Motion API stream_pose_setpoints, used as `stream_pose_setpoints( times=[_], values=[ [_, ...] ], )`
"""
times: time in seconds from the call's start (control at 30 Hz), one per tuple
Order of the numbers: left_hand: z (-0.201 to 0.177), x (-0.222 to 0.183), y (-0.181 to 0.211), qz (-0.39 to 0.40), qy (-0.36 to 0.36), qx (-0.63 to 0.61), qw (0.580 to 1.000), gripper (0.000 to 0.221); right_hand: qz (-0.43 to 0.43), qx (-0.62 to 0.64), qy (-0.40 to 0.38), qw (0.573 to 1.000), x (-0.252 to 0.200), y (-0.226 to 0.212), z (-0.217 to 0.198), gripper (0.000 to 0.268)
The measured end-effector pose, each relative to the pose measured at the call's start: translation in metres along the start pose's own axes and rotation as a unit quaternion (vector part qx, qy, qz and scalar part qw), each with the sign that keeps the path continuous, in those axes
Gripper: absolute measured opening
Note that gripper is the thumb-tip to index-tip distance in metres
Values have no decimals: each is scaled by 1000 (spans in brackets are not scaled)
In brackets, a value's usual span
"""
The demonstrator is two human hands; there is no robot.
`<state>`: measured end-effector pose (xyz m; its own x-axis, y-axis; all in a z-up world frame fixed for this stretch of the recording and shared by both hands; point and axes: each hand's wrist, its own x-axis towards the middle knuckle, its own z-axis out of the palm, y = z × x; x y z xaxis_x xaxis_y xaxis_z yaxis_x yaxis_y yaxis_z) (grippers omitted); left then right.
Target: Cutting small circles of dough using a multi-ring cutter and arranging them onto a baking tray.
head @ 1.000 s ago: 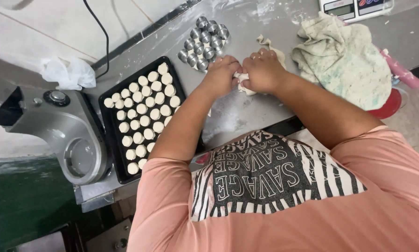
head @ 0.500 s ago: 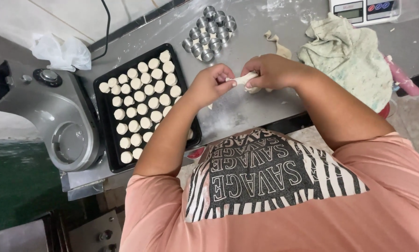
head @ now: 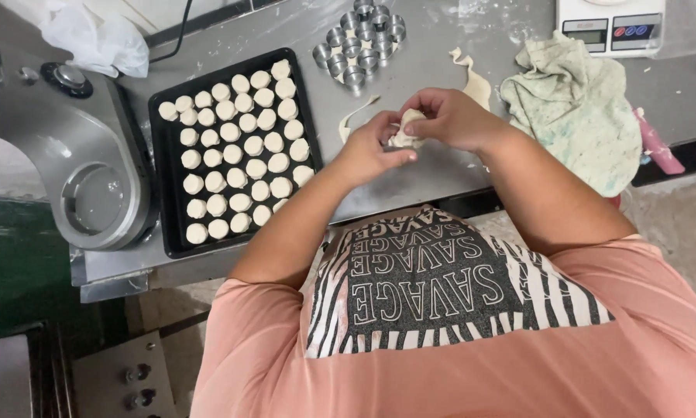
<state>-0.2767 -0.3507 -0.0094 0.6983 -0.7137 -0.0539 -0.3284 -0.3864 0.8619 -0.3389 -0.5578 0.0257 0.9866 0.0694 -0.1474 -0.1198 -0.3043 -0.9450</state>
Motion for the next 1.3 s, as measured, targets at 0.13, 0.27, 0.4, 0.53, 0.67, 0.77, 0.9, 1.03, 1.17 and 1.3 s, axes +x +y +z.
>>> stream_pose_setpoints(
  times=[0.13, 0.27, 0.4, 0.53, 0.67, 0.77, 0.9, 1.03, 1.17, 1.3],
  values=[
    [7, 5, -21, -56, 6, -26, 998, 41, -5, 23, 11, 1000, -2, 0, 0, 29],
    [2, -7, -14, -71, -45, -22, 996, 27, -2, 40, 9, 999, 2, 18, -3, 30],
    [0, -8, -16, -60, -71, 163, 982, 28, 14, 119, 10, 993, -1, 22, -7, 33],
    [4, -9, -12, 24, -12, 297, 955, 61, 19, 160, 21, 987, -12, 5, -5, 37],
    [-8, -27, 16, 42, 20, 204, 978, 63, -4, 179, 4, 984, -13, 16, 6, 42],
    [-8, -44, 18, -22, 54, -121, 991, 63, -57, 133, -4, 990, -12, 20, 26, 48],
    [-12, -61, 4, -30, 98, -240, 965, 55, -72, 62, 59, 994, -10, 17, 61, 44],
    [-39, -84, 10, -89, 87, -267, 955, 41, -55, 1, 134, 989, -23, -9, 102, 29],
    [-66, -108, -12, -109, 95, -219, 965, 36, -95, -60, 90, 990, -17, -14, 125, 25],
    [-133, -138, -20, -148, 111, -134, 974, 31, -122, -80, 57, 988, -17, -15, 137, 41]
  ],
)
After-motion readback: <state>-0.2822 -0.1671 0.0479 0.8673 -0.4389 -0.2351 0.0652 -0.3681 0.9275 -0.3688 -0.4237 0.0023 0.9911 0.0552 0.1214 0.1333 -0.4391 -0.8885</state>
